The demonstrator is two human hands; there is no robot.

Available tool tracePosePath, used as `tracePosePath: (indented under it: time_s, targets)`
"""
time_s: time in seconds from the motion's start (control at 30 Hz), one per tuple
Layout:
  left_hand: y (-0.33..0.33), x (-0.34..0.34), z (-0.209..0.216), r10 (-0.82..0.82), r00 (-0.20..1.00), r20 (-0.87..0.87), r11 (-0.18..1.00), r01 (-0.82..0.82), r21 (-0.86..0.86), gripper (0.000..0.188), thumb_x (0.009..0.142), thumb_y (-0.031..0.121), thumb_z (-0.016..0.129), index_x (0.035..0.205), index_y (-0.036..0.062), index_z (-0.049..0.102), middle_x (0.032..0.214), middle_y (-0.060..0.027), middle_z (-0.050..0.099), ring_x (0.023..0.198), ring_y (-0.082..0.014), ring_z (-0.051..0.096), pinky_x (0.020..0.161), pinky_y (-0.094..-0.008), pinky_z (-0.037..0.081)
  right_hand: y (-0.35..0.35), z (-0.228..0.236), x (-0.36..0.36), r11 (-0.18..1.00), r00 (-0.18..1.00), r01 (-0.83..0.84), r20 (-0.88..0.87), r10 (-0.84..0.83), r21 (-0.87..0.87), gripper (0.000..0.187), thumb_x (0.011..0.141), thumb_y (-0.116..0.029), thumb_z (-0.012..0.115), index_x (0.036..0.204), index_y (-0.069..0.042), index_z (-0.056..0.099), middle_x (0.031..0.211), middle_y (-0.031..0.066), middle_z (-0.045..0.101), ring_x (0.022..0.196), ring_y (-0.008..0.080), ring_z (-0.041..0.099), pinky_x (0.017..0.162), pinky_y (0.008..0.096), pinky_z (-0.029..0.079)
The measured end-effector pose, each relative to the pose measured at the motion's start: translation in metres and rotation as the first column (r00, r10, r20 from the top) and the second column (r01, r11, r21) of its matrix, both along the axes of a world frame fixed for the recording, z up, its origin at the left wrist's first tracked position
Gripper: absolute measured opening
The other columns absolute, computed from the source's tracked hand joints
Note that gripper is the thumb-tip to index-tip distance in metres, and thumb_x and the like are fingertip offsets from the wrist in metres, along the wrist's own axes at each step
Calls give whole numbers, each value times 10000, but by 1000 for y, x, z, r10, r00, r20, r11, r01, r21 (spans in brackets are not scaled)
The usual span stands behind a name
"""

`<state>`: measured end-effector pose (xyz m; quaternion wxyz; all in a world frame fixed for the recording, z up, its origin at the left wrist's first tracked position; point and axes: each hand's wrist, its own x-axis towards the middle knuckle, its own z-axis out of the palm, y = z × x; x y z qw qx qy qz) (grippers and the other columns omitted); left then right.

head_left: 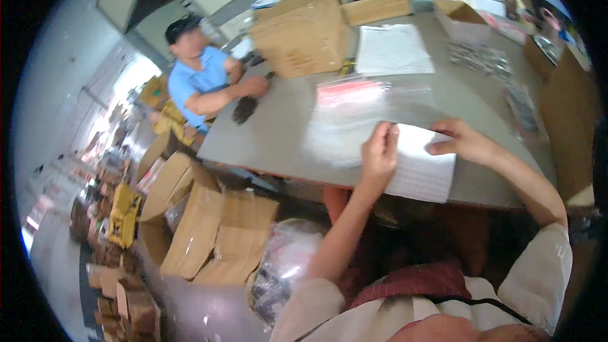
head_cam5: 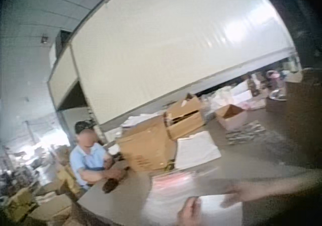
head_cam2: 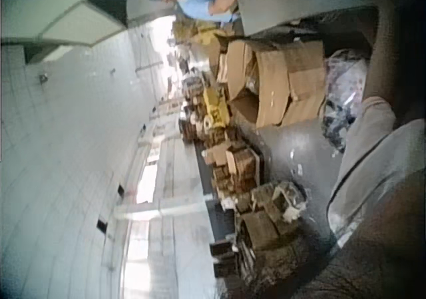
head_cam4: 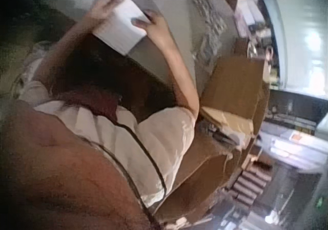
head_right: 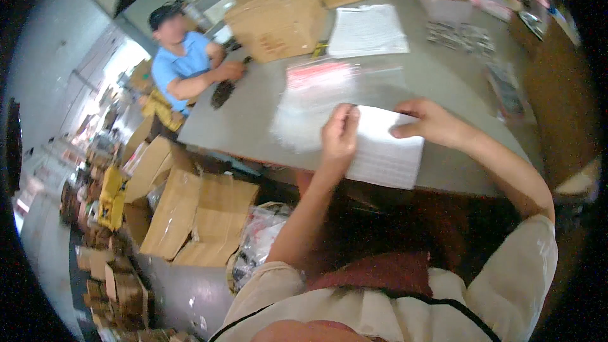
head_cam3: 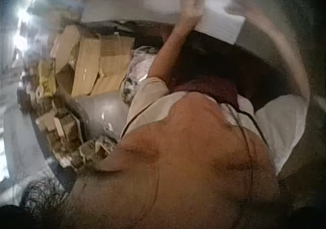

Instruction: The person peels adhesive labels from a sheet and applies them to small plastic bags, then places the labeled bags into a cardboard box.

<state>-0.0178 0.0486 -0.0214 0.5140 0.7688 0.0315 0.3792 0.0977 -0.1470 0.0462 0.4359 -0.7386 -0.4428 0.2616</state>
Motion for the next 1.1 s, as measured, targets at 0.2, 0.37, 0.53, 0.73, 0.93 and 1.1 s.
tracePosePath:
  time_s: [0.2, 0.37, 0.53, 0.73, 0.93, 1.1]
  targets:
    - [2, 2, -3, -261, 923, -283, 962, 222, -161, 269, 972, 248, 699, 1055, -8, 706, 856, 30, 660, 782, -58, 555, 698, -255, 490, -1, -9, 2, 989, 982, 123, -152, -109, 88, 301, 819, -157, 767, 1055, 21, 709, 978, 67, 702, 952, 160, 618, 892, 311, 469]
    - [-1, -5, 9, -312, 885, -347, 947, 260, -187, 270, 941, 198, 700, 1123, -2, 688, 897, -8, 684, 823, -81, 595, 733, -271, 509, -7, -23, 5, 980, 972, 150, -201, -122, 129, 227, 880, -181, 752, 972, 19, 696, 855, 11, 667, 818, 93, 581, 749, 255, 448]
    - [-4, -7, 14, -365, 877, -313, 921, 292, -257, 296, 916, 113, 695, 1184, -1, 639, 958, -35, 684, 855, -97, 602, 765, -282, 508, -5, -20, 9, 975, 962, 136, -260, -87, 174, 217, 926, -198, 719, 955, 13, 676, 839, 3, 652, 807, 85, 574, 747, 257, 449]
    - [-4, -9, 14, -346, 892, -292, 935, 302, -186, 274, 858, 96, 740, 1080, 5, 609, 890, -36, 655, 815, -103, 591, 740, -289, 504, -3, -20, 1, 966, 956, 172, -270, -116, 194, 167, 923, -160, 711, 961, -3, 667, 868, -1, 655, 815, 86, 575, 760, 260, 453]
    - [-2, -8, 14, -261, 911, -318, 964, 232, -127, 270, 849, 136, 767, 973, 4, 567, 788, -38, 570, 735, -102, 513, 663, -299, 464, -1, -25, -3, 956, 951, 207, -273, -147, 206, 141, 901, -131, 724, 956, -16, 664, 866, -6, 646, 802, 80, 563, 753, 252, 439]
    - [0, -7, 14, -289, 893, -346, 953, 233, -195, 244, 855, 154, 764, 935, 10, 582, 733, -25, 509, 700, -101, 462, 620, -295, 425, -1, -37, 2, 953, 952, 220, -258, -163, 208, 150, 897, -133, 729, 957, -14, 662, 856, -10, 633, 794, 79, 553, 735, 250, 425]
